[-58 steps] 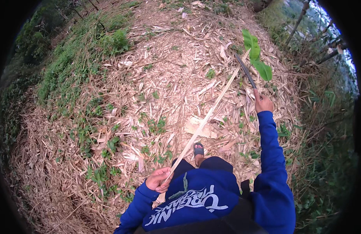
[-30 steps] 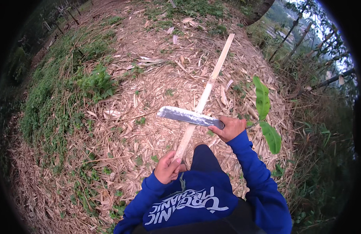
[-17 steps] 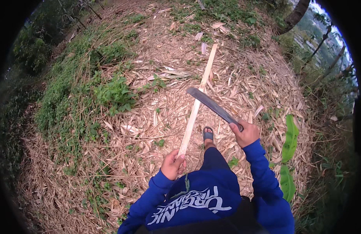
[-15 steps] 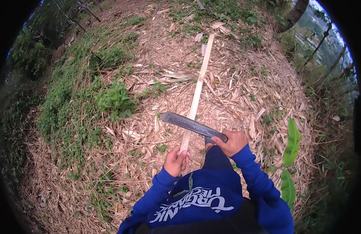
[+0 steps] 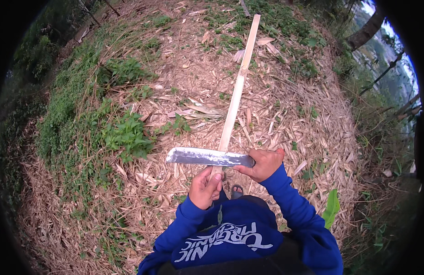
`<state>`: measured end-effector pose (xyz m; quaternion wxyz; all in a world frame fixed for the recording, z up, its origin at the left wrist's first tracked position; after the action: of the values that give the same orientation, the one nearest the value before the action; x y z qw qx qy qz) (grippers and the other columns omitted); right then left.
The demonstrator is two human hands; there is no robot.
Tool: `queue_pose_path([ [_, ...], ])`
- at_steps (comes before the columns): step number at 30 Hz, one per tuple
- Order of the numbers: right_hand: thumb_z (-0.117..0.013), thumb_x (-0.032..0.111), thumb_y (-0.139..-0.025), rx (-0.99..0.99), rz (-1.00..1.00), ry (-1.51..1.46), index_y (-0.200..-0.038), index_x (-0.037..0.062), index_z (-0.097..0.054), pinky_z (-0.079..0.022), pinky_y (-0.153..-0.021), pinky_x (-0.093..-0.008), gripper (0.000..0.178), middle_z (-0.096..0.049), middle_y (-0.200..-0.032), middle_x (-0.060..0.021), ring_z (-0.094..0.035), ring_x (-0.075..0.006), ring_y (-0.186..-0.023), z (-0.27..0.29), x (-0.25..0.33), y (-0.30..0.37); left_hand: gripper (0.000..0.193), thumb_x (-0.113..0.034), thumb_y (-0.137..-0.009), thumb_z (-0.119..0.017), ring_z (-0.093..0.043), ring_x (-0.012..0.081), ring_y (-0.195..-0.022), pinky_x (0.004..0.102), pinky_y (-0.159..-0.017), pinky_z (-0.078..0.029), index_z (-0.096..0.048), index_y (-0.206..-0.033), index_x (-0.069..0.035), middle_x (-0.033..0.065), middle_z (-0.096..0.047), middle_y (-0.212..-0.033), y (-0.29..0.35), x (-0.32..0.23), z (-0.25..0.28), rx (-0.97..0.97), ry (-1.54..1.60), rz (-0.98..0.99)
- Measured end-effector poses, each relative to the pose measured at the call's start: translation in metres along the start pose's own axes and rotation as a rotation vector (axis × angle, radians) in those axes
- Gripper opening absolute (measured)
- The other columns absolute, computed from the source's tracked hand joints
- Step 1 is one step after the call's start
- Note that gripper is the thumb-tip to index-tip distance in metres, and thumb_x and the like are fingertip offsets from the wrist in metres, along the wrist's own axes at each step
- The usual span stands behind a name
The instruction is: The person uses a machete to split a long bamboo stalk into thin strips. They repeatedly strike the bamboo to separate it into smaller pieces and then arrange the resulting strips on the ground.
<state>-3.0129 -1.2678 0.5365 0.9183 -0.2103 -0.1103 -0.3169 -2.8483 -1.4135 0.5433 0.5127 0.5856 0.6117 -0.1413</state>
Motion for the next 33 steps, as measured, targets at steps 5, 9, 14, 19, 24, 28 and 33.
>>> queue_pose_path([
  [5, -0.054, 0.075, -0.08, 0.044, -0.477, -0.038, -0.084, 0.0066, -0.072, -0.049, -0.067, -0.0493, 0.071, -0.066, -0.065, -0.015, -0.066, -0.0353, -0.065, -0.036, -0.102, -0.156, 0.017, -0.011, -0.1, -0.052, -0.032, 0.0035, -0.045, 0.0199, -0.041, -0.027, -0.054, -0.111, 0.001, 0.0022, -0.049, -0.064, -0.072, -0.035, 0.052, 0.076, -0.028, -0.028],
  [9, -0.047, 0.074, -0.085, -0.153, -0.714, 0.02, -0.103, 0.0061, -0.074, -0.05, -0.074, -0.0477, 0.075, -0.067, -0.08, -0.0248, -0.066, -0.0401, -0.082, -0.053, -0.203, -0.284, 0.019, -0.013, -0.101, -0.051, -0.033, 0.0037, -0.044, 0.0197, -0.041, -0.027, -0.055, -0.113, 0.001, 0.0028, -0.051, -0.064, -0.132, -0.08, 0.127, 0.07, -0.108, 0.018],
  [14, -0.051, 0.069, -0.088, -0.163, -0.557, -0.149, -0.079, 0.0011, -0.071, -0.048, -0.061, -0.0458, 0.071, -0.06, -0.062, -0.0223, -0.063, -0.0387, -0.064, -0.061, -0.161, -0.385, 0.029, -0.01, -0.101, -0.048, -0.036, 0.0032, -0.045, 0.0194, -0.042, -0.03, -0.049, -0.128, 0.001, 0.0049, -0.057, -0.073, -0.226, -0.175, 0.146, 0.003, -0.166, -0.028],
  [19, -0.06, 0.064, -0.084, 0.058, -0.199, -0.179, -0.075, 0.0053, -0.068, -0.046, -0.051, -0.0461, 0.06, -0.058, -0.055, -0.0175, -0.062, -0.0362, -0.053, -0.1, -0.061, -0.439, 0.031, -0.011, -0.101, -0.048, -0.04, 0.0025, -0.049, 0.0192, -0.045, -0.035, -0.05, -0.13, -0.001, 0.0028, -0.059, -0.075, -0.356, -0.237, 0.14, -0.041, -0.197, -0.098],
  [24, -0.061, 0.065, -0.081, 0.191, -0.074, -0.116, -0.068, 0.011, -0.065, -0.046, -0.048, -0.0437, 0.056, -0.06, -0.056, -0.0139, -0.064, -0.0324, -0.053, -0.136, -0.056, -0.529, 0.024, -0.011, -0.101, -0.049, -0.041, 0.0047, -0.053, 0.0189, -0.049, -0.033, -0.054, -0.123, -0.003, 0.0006, -0.055, -0.073, -0.463, -0.273, 0.14, -0.017, -0.172, -0.146],
  [28, -0.054, 0.077, -0.078, 0.201, -0.037, -0.09, -0.067, 0.0137, -0.064, -0.042, -0.052, -0.0458, 0.065, -0.062, -0.056, -0.0101, -0.064, -0.0272, -0.052, -0.191, -0.116, -0.605, 0.014, -0.015, -0.102, -0.051, -0.042, 0.0047, -0.056, 0.0199, -0.051, -0.035, -0.058, -0.104, -0.003, -0.0009, -0.051, -0.07, -0.56, -0.304, 0.13, -0.048, -0.275, -0.183],
  [33, -0.063, 0.073, -0.073, 0.029, 0.071, -0.058, -0.063, 0.0152, -0.059, -0.035, -0.055, -0.0426, 0.058, -0.058, -0.054, -0.0028, -0.059, -0.0221, -0.048, -0.207, -0.173, -0.727, 0.018, -0.014, -0.101, -0.051, -0.039, 0.0036, -0.055, 0.0212, -0.049, -0.032, -0.06, -0.094, 0.001, -0.003, -0.049, -0.068, -0.668, -0.365, 0.118, -0.202, -0.559, -0.398],
])
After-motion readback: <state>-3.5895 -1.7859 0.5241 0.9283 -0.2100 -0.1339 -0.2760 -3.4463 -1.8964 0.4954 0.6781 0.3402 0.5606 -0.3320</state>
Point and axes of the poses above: each hand's wrist, its own y-axis away from the middle knuckle, its own z-axis out of the back of the hand, x = y × z, the point moved 1 cm from there along -y, towards the middle knuckle
